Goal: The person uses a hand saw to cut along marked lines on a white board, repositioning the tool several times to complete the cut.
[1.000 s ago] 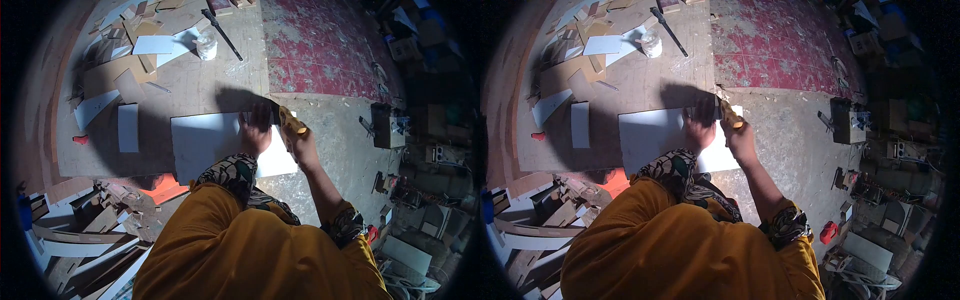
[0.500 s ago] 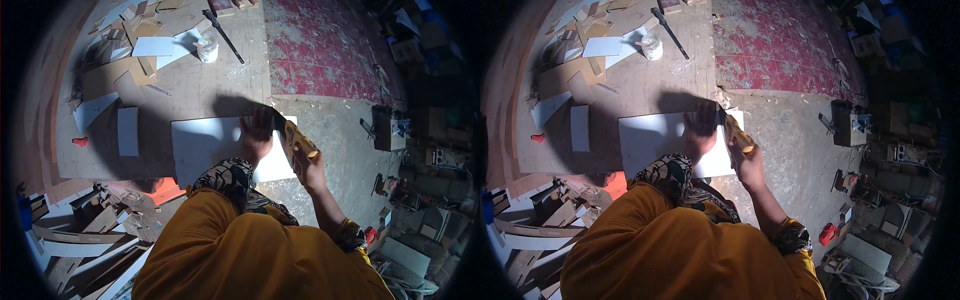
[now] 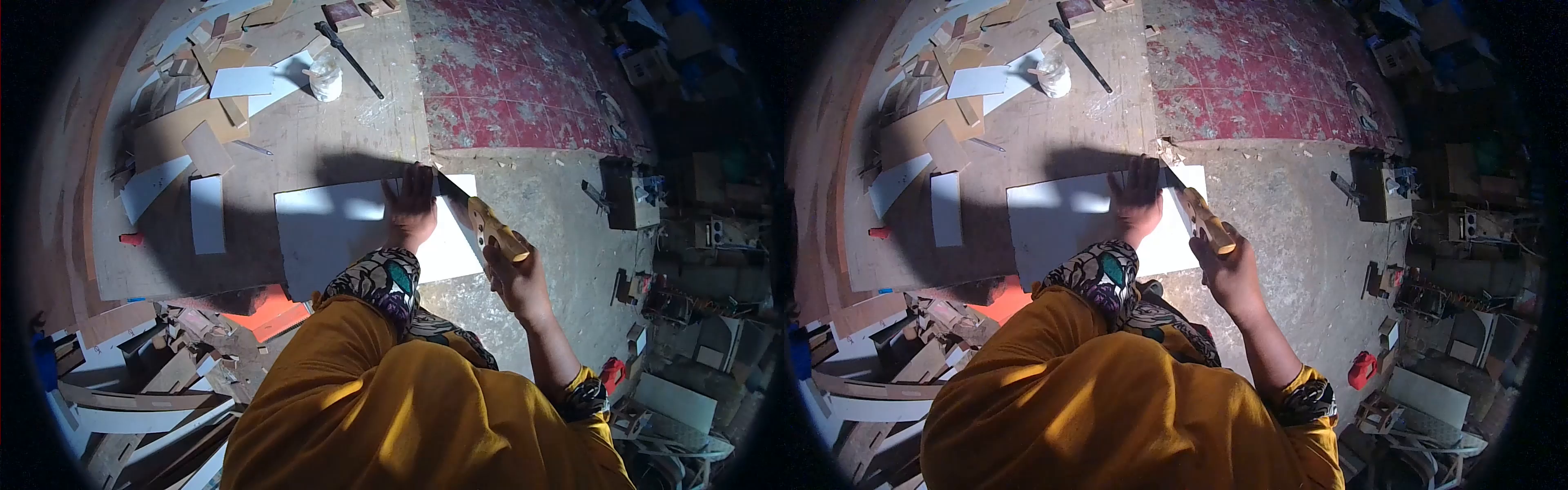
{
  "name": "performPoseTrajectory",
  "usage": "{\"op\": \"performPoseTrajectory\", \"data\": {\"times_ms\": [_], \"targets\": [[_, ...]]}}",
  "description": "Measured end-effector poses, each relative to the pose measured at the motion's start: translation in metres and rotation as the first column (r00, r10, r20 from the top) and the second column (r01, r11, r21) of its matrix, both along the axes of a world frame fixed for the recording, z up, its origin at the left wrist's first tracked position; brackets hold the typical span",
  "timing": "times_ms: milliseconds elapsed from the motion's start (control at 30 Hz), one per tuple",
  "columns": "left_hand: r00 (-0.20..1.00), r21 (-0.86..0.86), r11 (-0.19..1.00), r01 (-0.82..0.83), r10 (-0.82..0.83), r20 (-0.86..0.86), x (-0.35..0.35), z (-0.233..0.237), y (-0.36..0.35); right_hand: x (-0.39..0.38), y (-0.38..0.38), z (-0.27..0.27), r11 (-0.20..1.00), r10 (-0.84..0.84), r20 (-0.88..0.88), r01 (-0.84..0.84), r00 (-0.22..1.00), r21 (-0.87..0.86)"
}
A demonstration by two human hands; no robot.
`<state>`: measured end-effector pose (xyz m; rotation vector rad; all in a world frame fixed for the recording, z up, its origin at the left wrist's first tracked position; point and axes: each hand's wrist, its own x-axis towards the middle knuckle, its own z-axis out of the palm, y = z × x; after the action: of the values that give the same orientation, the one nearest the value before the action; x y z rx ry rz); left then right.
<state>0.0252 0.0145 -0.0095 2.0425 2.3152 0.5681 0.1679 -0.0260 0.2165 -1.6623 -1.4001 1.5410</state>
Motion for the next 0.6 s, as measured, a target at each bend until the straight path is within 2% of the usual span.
{"op": "performPoseTrajectory", "data": {"times_ms": [67, 133, 200, 267, 300, 367, 467, 600], "targets": [[1.0, -0.007, 1.0, 0.003, -0.003, 0.018, 0.001, 0.0, -0.002, 0.007, 0.003, -0.001, 0.999, 0.054, 0.011, -0.054, 0.998, -0.006], [0.999, -0.008, 1.0, -0.001, 0.002, 0.036, -0.001, 0.006, 0.0, 0.001, 0.01, 0.007, 0.999, 0.042, 0.023, -0.041, 0.999, -0.029], [0.996, -0.084, 0.996, 0.043, -0.036, 0.085, -0.004, 0.012, 0.001, -0.006, 0.026, -0.004, 0.998, 0.04, 0.034, -0.038, 0.999, -0.055], [0.996, -0.048, 0.998, 0.029, -0.025, 0.089, 0.0, 0.004, -0.003, -0.009, 0.053, -0.056, 0.997, -0.071, -0.171, 0.069, 0.983, -0.016], [0.996, 0.0, 1.0, 0.009, -0.009, 0.085, 0.001, 0.001, -0.001, -0.016, 0.069, -0.075, 0.999, -0.046, -0.163, 0.045, 0.986, -0.012], [0.998, -0.009, 1.0, 0.01, -0.01, 0.065, 0.002, 0.003, -0.001, -0.035, 0.085, -0.091, 1.0, -0.009, -0.158, 0.007, 0.987, -0.015], [0.999, -0.018, 1.0, 0.01, -0.01, 0.045, -0.003, 0.007, 0.0, -0.052, 0.088, -0.09, 0.996, 0.077, 0.081, -0.073, 0.994, -0.054], [0.999, -0.017, 1.0, 0.015, -0.014, 0.053, -0.001, -0.001, 0.001, -0.038, 0.068, -0.074, 0.998, 0.063, -0.001, -0.063, 0.998, -0.006]]}}
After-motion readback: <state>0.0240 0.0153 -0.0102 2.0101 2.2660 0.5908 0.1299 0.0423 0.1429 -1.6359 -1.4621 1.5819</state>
